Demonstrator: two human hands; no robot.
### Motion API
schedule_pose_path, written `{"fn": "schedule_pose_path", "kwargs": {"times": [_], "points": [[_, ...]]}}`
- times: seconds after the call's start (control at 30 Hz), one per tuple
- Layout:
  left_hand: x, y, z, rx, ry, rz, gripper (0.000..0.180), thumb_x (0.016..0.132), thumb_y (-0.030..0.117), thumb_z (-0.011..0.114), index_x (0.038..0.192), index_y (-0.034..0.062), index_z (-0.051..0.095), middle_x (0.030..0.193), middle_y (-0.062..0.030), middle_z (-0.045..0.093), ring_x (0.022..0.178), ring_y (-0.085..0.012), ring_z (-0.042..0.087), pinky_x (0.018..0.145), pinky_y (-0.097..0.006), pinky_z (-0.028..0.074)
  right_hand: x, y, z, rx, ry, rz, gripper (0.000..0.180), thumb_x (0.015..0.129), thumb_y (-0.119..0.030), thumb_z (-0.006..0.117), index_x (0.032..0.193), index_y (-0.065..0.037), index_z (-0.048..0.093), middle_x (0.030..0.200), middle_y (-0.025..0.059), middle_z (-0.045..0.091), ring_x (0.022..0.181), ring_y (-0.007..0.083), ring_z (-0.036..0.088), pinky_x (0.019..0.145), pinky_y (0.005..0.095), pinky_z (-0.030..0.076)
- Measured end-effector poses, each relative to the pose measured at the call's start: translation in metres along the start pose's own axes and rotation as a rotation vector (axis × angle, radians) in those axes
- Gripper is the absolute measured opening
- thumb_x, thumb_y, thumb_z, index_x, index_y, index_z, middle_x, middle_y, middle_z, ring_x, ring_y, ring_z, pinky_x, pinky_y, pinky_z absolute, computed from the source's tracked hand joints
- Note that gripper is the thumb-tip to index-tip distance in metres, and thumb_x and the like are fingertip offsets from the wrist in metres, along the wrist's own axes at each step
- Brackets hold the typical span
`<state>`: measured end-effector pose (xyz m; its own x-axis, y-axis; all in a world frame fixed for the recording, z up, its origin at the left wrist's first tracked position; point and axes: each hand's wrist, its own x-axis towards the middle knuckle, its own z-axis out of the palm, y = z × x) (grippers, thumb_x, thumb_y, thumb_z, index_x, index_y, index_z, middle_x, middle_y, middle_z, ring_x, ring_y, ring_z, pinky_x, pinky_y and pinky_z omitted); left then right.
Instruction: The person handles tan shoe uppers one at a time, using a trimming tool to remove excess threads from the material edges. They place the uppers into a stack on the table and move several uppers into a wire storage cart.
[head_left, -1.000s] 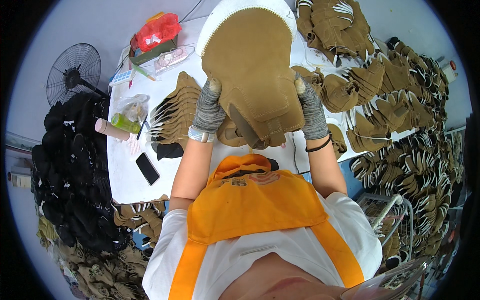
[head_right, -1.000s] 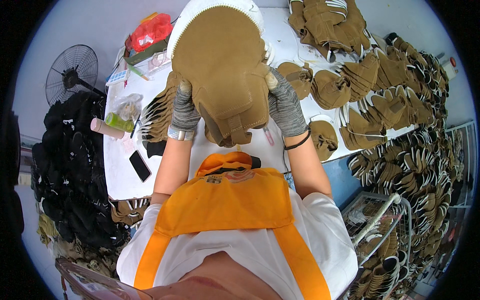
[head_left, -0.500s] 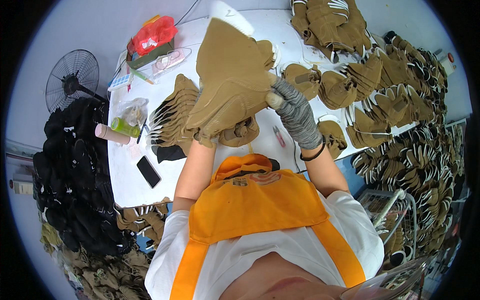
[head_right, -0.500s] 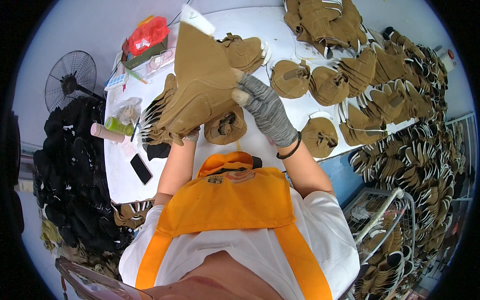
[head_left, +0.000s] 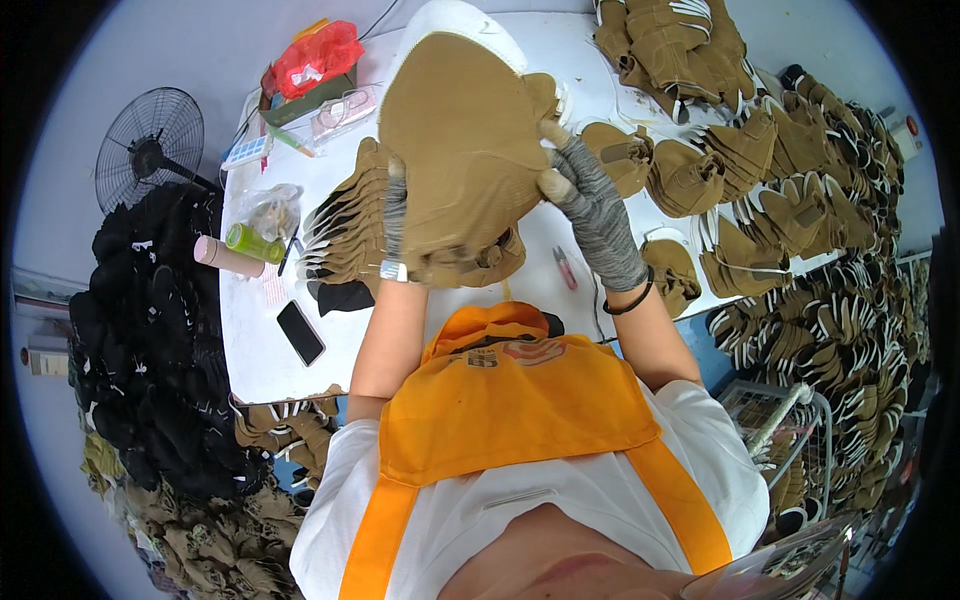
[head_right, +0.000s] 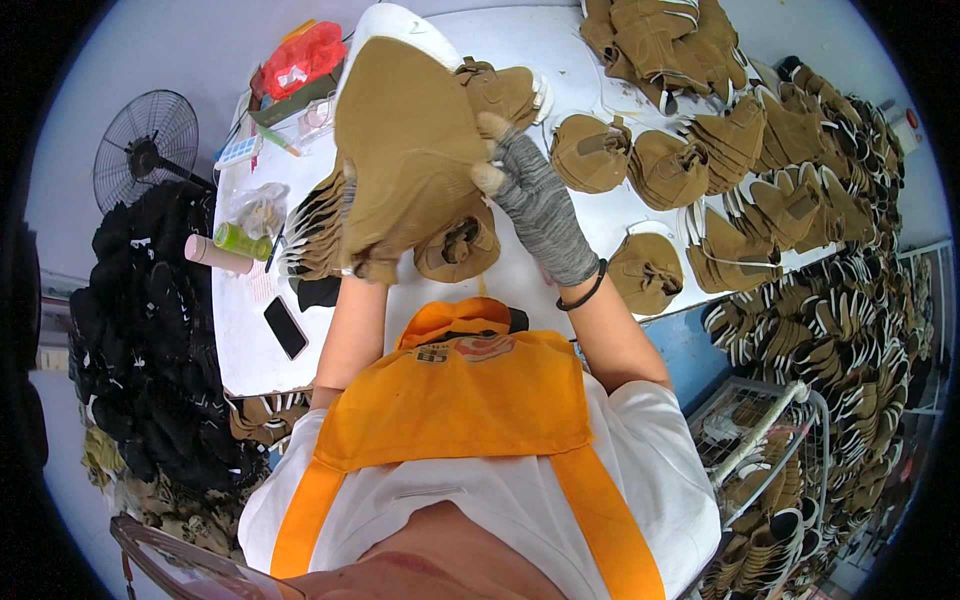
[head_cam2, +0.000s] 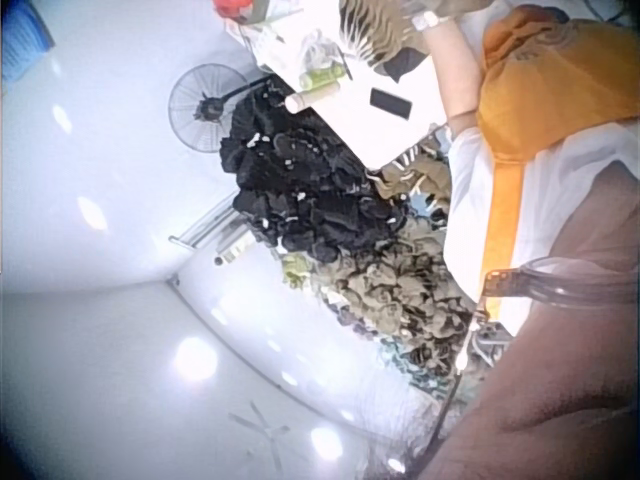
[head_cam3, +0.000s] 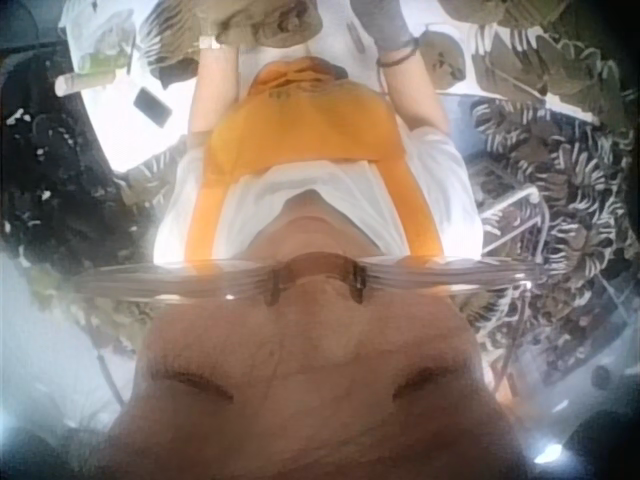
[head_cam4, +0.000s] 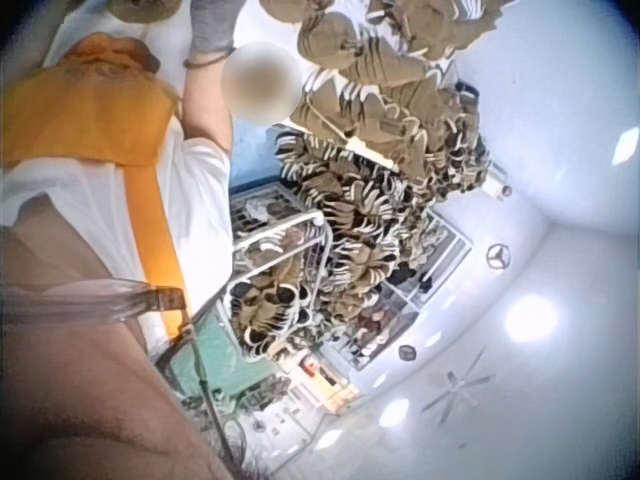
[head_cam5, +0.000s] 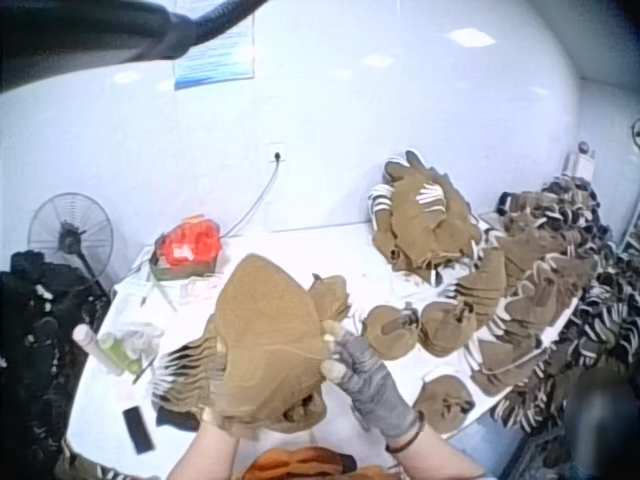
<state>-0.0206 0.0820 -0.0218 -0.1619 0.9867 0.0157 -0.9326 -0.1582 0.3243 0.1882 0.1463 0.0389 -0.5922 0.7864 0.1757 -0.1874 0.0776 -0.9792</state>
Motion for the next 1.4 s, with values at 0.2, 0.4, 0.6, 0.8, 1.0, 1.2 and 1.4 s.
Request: {"fn": "schedule_pose_path", "kwargs": {"times": [0.2, 0.4, 0.6, 0.8, 1.0, 1.2, 1.4], "points": [[-0.012, 0.032, -0.004, 0.919, -0.058, 0.237, 0.09, 0.077, 0.061, 0.069, 0.14, 0.0045, 0.04, 0.135, -0.0128, 0.05, 0.122, -0.0274, 0.05, 0.103, -0.039, 0.041, 0.008, 0.004, -0.002, 0.223, 0.002, -0.084, 0.064, 0.083, -0.027, 0.075, 0.137, -0.006, 0.048, 0.119, 0.0077, 0.06, 0.11, 0.0142, 0.055, 0.096, 0.028, 0.044], [-0.029, 0.016, 0.034, 1.094, -0.048, 0.124, 0.083, 0.074, 0.039, 0.08, 0.137, 0.0026, 0.041, 0.125, -0.0108, 0.054, 0.116, -0.0229, 0.052, 0.099, -0.034, 0.042, 0.009, 0.026, -0.005, -0.221, -0.052, -0.214, 0.04, 0.087, -0.017, 0.069, 0.124, -0.007, 0.057, 0.12, 0.0071, 0.059, 0.111, 0.0201, 0.057, 0.096, 0.032, 0.046], [-0.036, -0.002, 0.044, 0.753, 0.023, 0.043, 0.065, 0.077, 0.025, 0.077, 0.131, 0.0008, 0.048, 0.121, -0.0109, 0.058, 0.109, -0.0209, 0.056, 0.093, -0.034, 0.048, 0.013, 0.019, 0.007, -0.55, 0.048, -0.492, 0.034, 0.084, -0.017, 0.07, 0.116, -0.01, 0.064, 0.118, 0.0106, 0.059, 0.11, 0.0266, 0.056, 0.098, 0.0363, 0.044], [-0.038, 0.008, 0.045, 0.808, 0.048, 0.141, 0.066, 0.075, 0.013, 0.076, 0.132, -0.0002, 0.046, 0.121, -0.0146, 0.059, 0.107, -0.0256, 0.061, 0.092, -0.038, 0.052, 0.009, -0.015, 0.008, -1.074, 0.146, -0.715, 0.023, 0.079, -0.021, 0.072, 0.102, -0.02, 0.073, 0.101, 0.0038, 0.063, 0.094, 0.0228, 0.059, 0.09, 0.0419, 0.043], [-0.037, 0.013, 0.058, 1.409, -0.024, 0.304, 0.045, 0.081, 0.025, 0.076, 0.115, -0.0001, 0.062, 0.1, -0.0107, 0.069, 0.09, -0.0184, 0.064, 0.079, -0.031, 0.051, 0.013, -0.031, -0.001, -1.387, 0.013, -0.759, 0.018, 0.082, -0.026, 0.068, 0.098, -0.02, 0.073, 0.08, 0.0041, 0.06, 0.08, 0.0241, 0.058, 0.082, 0.04, 0.042], [-0.036, 0.013, 0.055, 1.423, -0.053, 0.276, 0.041, 0.082, 0.026, 0.075, 0.112, 0.0008, 0.063, 0.096, -0.011, 0.069, 0.086, -0.0194, 0.065, 0.078, -0.031, 0.051, 0.02, -0.034, -0.002, -1.575, -0.176, -0.724, 0.017, 0.082, -0.029, 0.066, 0.092, -0.015, 0.071, 0.096, 0.0044, 0.064, 0.093, 0.0235, 0.06, 0.09, 0.0449, 0.041], [-0.033, 0.014, 0.065, 1.566, -0.138, 0.28, 0.039, 0.083, 0.026, 0.074, 0.111, 0.0005, 0.063, 0.099, -0.0119, 0.067, 0.088, -0.0212, 0.064, 0.079, -0.033, 0.051, 0.025, -0.019, 0.002, -1.583, -0.188, -0.785, 0.015, 0.083, -0.02, 0.06, 0.091, -0.012, 0.07, 0.093, 0.0052, 0.065, 0.091, 0.0231, 0.06, 0.088, 0.0449, 0.042]]}}
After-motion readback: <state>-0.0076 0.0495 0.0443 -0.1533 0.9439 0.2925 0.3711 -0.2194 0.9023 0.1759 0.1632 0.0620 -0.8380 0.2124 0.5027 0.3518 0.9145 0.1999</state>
